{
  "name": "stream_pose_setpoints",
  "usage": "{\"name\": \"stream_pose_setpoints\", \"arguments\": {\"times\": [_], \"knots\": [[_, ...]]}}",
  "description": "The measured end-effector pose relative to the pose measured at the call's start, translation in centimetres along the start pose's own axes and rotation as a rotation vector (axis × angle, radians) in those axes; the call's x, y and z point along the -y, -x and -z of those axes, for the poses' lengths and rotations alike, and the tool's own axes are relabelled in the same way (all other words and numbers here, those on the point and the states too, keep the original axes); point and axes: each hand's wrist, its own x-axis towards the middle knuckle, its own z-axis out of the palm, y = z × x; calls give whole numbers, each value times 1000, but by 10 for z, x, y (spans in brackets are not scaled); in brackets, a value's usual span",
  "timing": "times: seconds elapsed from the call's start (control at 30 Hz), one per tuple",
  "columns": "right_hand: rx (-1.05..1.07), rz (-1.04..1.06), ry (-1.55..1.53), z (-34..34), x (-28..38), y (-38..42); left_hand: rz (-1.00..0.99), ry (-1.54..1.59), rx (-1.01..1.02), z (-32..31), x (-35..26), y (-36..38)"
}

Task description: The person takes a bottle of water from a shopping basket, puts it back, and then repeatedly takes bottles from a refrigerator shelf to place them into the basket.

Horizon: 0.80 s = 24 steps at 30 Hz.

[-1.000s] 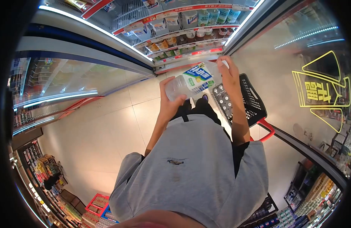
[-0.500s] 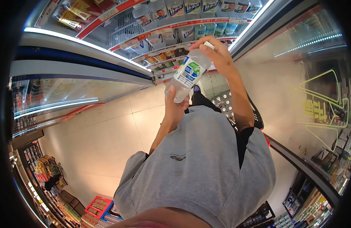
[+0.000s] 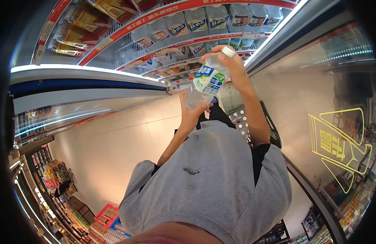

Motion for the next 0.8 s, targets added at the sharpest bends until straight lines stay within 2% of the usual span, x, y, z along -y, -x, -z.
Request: {"name": "stream_pose_setpoints", "arguments": {"times": [0.17, 0.27, 0.37, 0.43, 0.5, 0.6, 0.63, 0.73, 0.8], "knots": [[-143, -28, -99, 0, 0, -3, -269, -401, -80, 3, -1, -20], [-197, 7, -83, 4, -2, -5, -313, -481, -52, 10, -1, -32], [-241, 66, 38, -8, -1, -3, 155, 121, 262, 26, -18, -49], [-248, 130, 173, -20, 0, -5, 212, 183, 339, 35, -19, -56], [-213, 137, 106, -25, -4, -9, 256, 177, 431, 51, -20, -64], [-121, 143, 116, -35, -12, -16, -41, -354, 383, 69, -25, -73], [-88, 147, 177, -36, -18, -20, 54, -349, 353, 72, -30, -73], [-68, 182, 229, -44, -31, -30, -113, -525, 237, 63, -55, -73], [-94, 211, 205, -49, -32, -34, -161, -542, 231, 70, -55, -80]]}}
